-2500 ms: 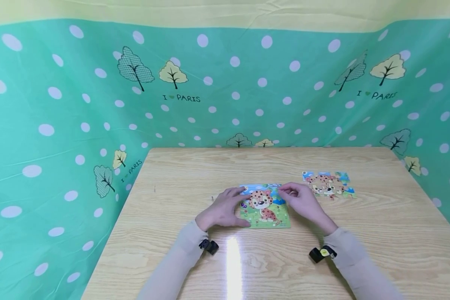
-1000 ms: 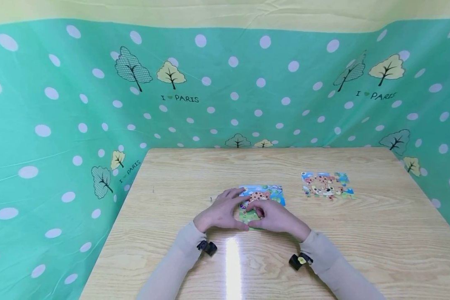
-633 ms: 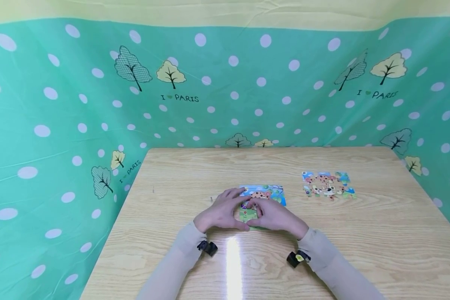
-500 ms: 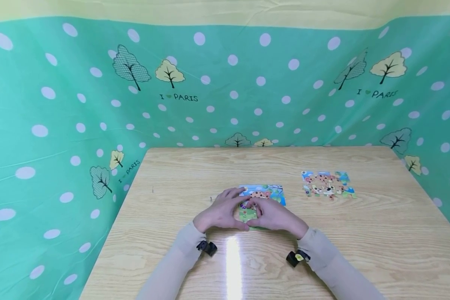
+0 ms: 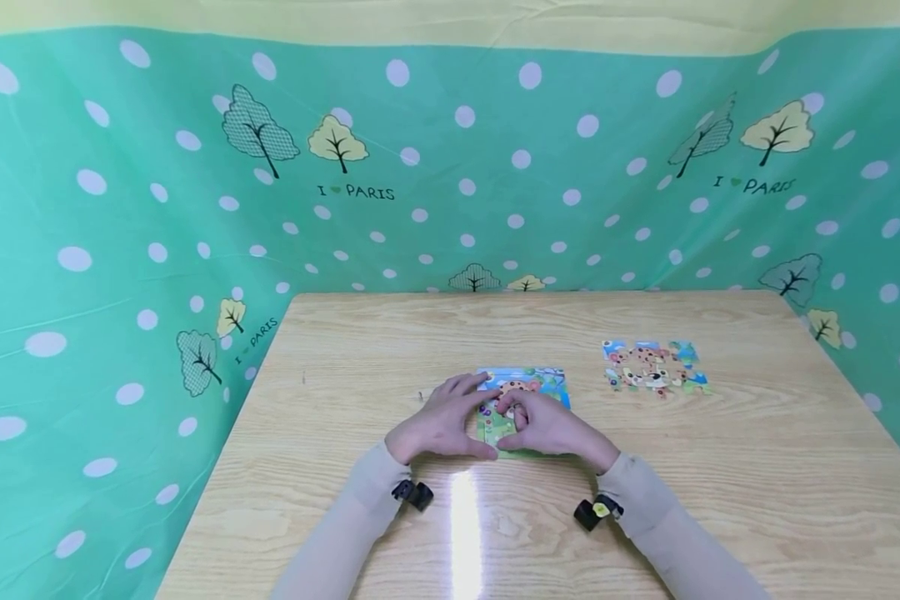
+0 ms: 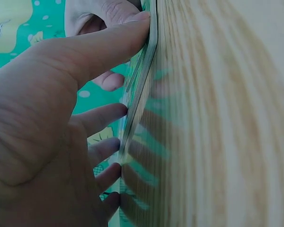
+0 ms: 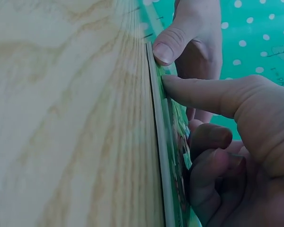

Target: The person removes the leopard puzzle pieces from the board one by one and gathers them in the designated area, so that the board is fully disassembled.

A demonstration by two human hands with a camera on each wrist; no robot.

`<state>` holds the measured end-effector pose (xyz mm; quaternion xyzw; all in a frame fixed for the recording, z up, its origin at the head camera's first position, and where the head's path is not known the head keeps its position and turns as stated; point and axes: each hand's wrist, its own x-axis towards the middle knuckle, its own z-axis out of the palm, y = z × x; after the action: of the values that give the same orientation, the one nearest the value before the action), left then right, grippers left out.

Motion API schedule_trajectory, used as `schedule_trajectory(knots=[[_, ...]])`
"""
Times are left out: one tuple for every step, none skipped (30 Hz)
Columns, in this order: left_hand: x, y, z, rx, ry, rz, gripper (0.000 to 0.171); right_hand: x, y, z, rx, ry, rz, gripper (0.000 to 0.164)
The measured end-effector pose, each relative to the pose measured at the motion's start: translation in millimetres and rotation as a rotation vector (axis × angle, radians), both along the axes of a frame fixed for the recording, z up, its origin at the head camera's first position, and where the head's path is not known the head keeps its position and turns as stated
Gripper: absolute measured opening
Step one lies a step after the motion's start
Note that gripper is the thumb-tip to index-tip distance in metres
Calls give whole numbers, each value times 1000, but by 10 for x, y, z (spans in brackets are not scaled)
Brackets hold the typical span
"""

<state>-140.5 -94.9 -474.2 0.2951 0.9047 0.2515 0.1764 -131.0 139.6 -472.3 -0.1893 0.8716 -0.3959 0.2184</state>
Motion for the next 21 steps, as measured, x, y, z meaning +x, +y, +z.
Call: schedule_trajectory(knots=[[0, 0, 2, 0, 0, 1, 100, -3, 6, -3, -5, -5, -3, 42], [0, 0, 5, 1, -1, 2, 100, -5, 10, -5, -14, -5, -3, 42], [2, -1, 9, 2, -3, 2, 100, -6, 15, -5, -22, -3, -4, 42], [2, -1, 9, 2, -4, 3, 100, -7, 20, -6, -32, 4, -1, 42], [3, -1, 10, 1, -4, 4, 100, -9, 26, -9, -48, 10, 0, 42], [4, -1, 11, 0, -5, 4, 100, -8, 33, -9, -65, 20, 2, 42], [6, -4, 9, -2, -5, 5, 100, -8, 37, -13, -85, 29, 3, 41], [7, -4, 5, -3, -4, 5, 101, -9, 41, -16, -108, 37, 5, 40], [10, -6, 3, -5, -4, 7, 101, -7, 46, -18, -127, 40, 8, 38], [10, -6, -1, -8, -1, 8, 102, -9, 54, -22, -147, 42, 12, 37], [11, -5, -4, -11, 1, 9, 102, -10, 62, -25, -166, 40, 15, 34], [11, -5, -4, -14, 2, 10, 102, -13, 70, -34, -181, 38, 16, 31], [11, -3, -4, -15, 0, 12, 103, -19, 77, -43, -193, 29, 14, 29], [10, -1, -6, -16, 1, 12, 104, -25, 81, -48, -203, 19, 9, 26], [9, 1, -5, -18, 3, 12, 104, -31, 86, -58, -211, 8, 3, 24], [8, 4, -4, -19, 4, 12, 105, -40, 89, -70, -219, 0, -7, 23], [9, 4, 1, -20, 3, 11, 105, -46, 88, -80, -226, -7, -15, 22], [9, 5, 1, -21, 4, 10, 105, -52, 89, -92, -228, -14, -26, 21], [8, 7, 4, -21, 6, 10, 105, -56, 92, -95, -228, -20, -34, 21], [7, 8, 3, -22, 8, 8, 105, -59, 95, -97, -231, -23, -38, 21], [7, 10, 6, -22, 10, 7, 105, -62, 99, -102, -234, -29, -38, 21]])
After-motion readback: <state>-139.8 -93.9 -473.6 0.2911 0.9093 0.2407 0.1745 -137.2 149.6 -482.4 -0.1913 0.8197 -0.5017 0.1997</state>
